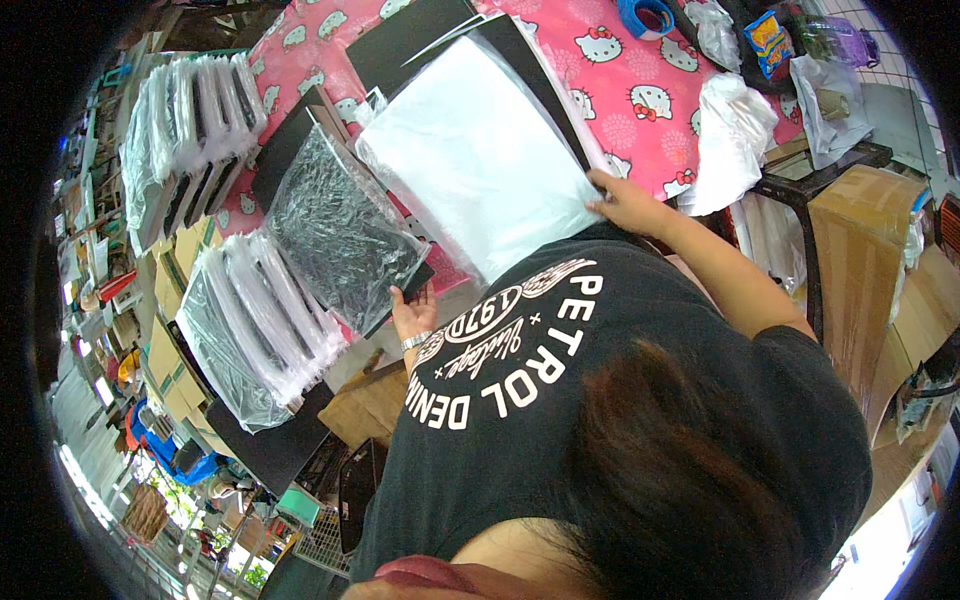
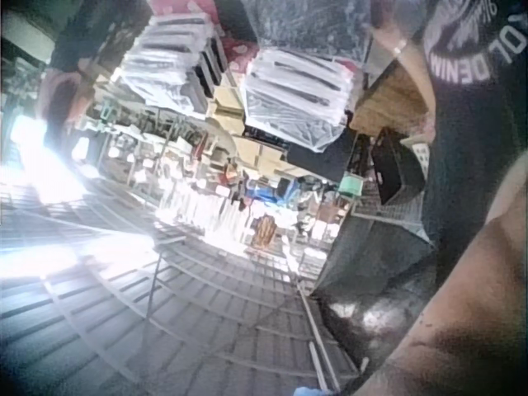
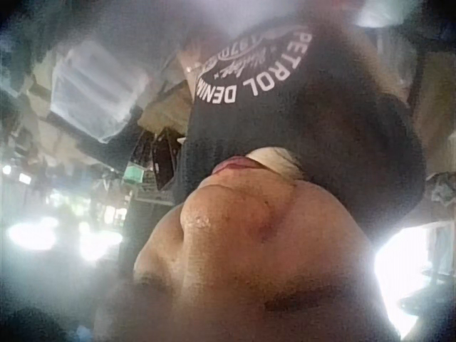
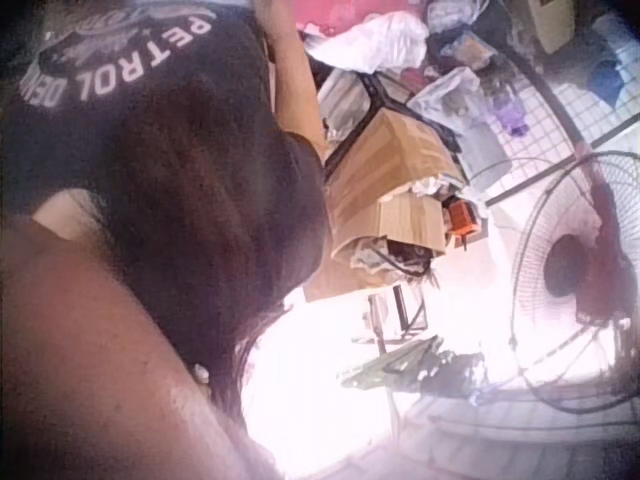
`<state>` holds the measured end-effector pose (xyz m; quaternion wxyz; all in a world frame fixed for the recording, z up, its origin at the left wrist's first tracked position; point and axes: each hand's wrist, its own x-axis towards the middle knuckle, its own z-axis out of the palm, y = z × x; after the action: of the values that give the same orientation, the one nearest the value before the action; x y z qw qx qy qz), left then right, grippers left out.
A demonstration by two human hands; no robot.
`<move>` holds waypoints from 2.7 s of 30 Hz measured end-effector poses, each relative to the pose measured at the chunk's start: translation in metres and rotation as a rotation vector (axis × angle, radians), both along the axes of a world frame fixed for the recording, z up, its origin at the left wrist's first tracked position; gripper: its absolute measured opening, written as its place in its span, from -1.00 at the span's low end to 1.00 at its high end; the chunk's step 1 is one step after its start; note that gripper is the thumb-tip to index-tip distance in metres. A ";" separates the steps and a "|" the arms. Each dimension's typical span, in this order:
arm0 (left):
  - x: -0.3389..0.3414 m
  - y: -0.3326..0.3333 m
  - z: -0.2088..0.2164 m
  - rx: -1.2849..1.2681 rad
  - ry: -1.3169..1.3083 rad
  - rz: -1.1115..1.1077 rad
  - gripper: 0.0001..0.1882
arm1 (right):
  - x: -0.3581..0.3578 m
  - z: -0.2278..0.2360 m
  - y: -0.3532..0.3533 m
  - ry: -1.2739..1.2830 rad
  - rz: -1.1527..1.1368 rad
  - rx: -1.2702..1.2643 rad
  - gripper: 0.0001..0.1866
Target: The person inserts black folders into individual plastic bags and then stacks the packaged folders on a table.
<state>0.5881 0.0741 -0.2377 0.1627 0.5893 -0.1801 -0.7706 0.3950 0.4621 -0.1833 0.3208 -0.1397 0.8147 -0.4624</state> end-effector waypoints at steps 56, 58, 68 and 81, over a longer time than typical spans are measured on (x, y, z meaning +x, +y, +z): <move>-0.198 0.194 0.085 -0.356 0.324 -1.459 -0.71 | -0.086 -0.022 0.158 0.256 -0.638 0.811 -0.59; -0.228 0.223 0.070 -0.241 0.387 -1.577 -0.60 | -0.099 -0.012 0.110 0.212 -0.414 0.468 -0.39; -0.272 0.360 0.012 -1.475 0.870 -2.166 -0.58 | 0.021 -0.104 0.224 -0.089 -1.461 0.184 -0.72; -0.277 0.403 -0.035 -1.460 0.797 -2.449 -0.80 | 0.036 -0.100 0.183 -0.138 -1.497 -0.017 -0.64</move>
<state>0.3115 0.4772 -0.2729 -0.2824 -0.3817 -0.8366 -0.2733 0.4313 0.6451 -0.2833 -0.0300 0.4785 0.6665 -0.5709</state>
